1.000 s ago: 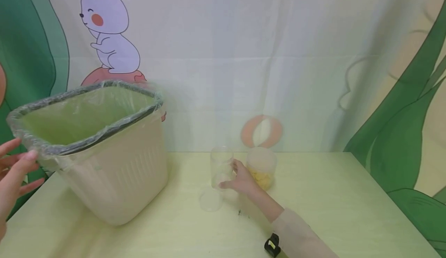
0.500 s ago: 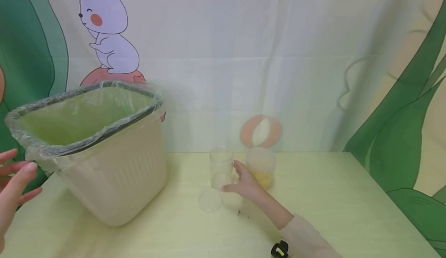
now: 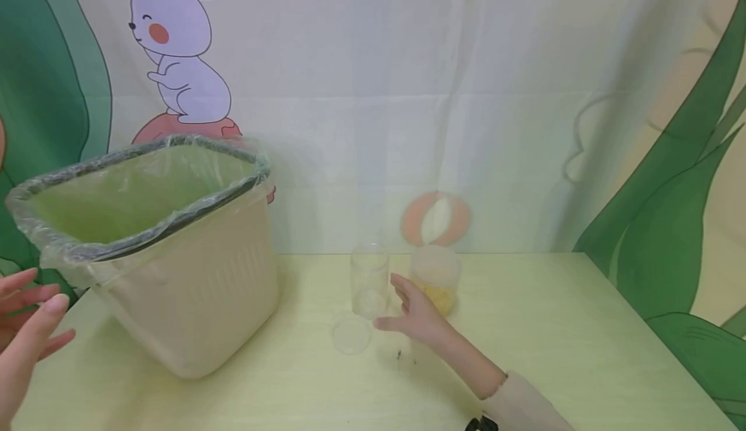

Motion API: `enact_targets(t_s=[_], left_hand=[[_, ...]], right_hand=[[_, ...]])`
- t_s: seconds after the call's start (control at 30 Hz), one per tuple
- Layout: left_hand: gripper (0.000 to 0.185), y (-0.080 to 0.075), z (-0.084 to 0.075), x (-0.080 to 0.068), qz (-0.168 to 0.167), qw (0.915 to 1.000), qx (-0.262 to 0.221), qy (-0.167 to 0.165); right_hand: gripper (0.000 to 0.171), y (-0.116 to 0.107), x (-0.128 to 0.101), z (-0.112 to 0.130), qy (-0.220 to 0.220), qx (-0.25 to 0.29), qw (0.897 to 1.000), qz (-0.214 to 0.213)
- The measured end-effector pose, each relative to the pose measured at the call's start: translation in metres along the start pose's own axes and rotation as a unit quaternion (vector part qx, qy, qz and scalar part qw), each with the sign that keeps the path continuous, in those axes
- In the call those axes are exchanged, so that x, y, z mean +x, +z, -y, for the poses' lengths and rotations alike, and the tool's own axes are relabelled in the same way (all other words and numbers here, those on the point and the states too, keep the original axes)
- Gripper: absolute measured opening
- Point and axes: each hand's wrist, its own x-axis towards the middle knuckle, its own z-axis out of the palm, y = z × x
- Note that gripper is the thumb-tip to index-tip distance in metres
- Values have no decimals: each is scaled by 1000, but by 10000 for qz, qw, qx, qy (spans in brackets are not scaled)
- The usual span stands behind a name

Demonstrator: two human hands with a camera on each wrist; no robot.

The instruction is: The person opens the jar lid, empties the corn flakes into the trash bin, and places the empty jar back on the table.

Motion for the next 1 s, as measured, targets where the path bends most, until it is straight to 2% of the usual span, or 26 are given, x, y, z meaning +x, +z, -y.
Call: enact_targets(t_s=[0.1, 0.27, 0.33, 0.43, 0.47, 0.57, 0.7, 0.8, 1.0], left_hand=[[44, -1, 1, -5, 194, 9997, -28, 159], [45, 7, -1, -14, 101, 9994, 211, 268], [45, 12, -4, -19, 86, 9988, 356, 312], [45, 19, -9, -27, 265, 9961, 732, 419], [46, 22, -11, -30, 347, 9947, 862, 448], [45, 30, -18, -39, 539, 9826, 1725, 439], [46, 40, -25, -49, 817, 9707, 2247, 233], [48, 46, -28, -55, 1034, 9668, 2332, 124], [47, 56, -30, -61, 1404, 9597, 2424, 222]], right_hand=[[83, -2, -6, 3, -18, 38, 10000, 28], [82, -6, -15, 7, -110, 108, 9998, 108], [82, -8, -18, 7, -166, 111, 9997, 158], [82, -10, -22, 7, -187, 97, 9995, 233], [82, -11, -24, 8, -201, 82, 9994, 253], [83, -12, -28, 8, -184, 27, 9994, 276], [83, -15, -32, 9, -165, 4, 9994, 298], [83, -16, -36, 11, -195, 22, 9993, 330], [82, -20, -42, 12, -284, -16, 9988, 395]])
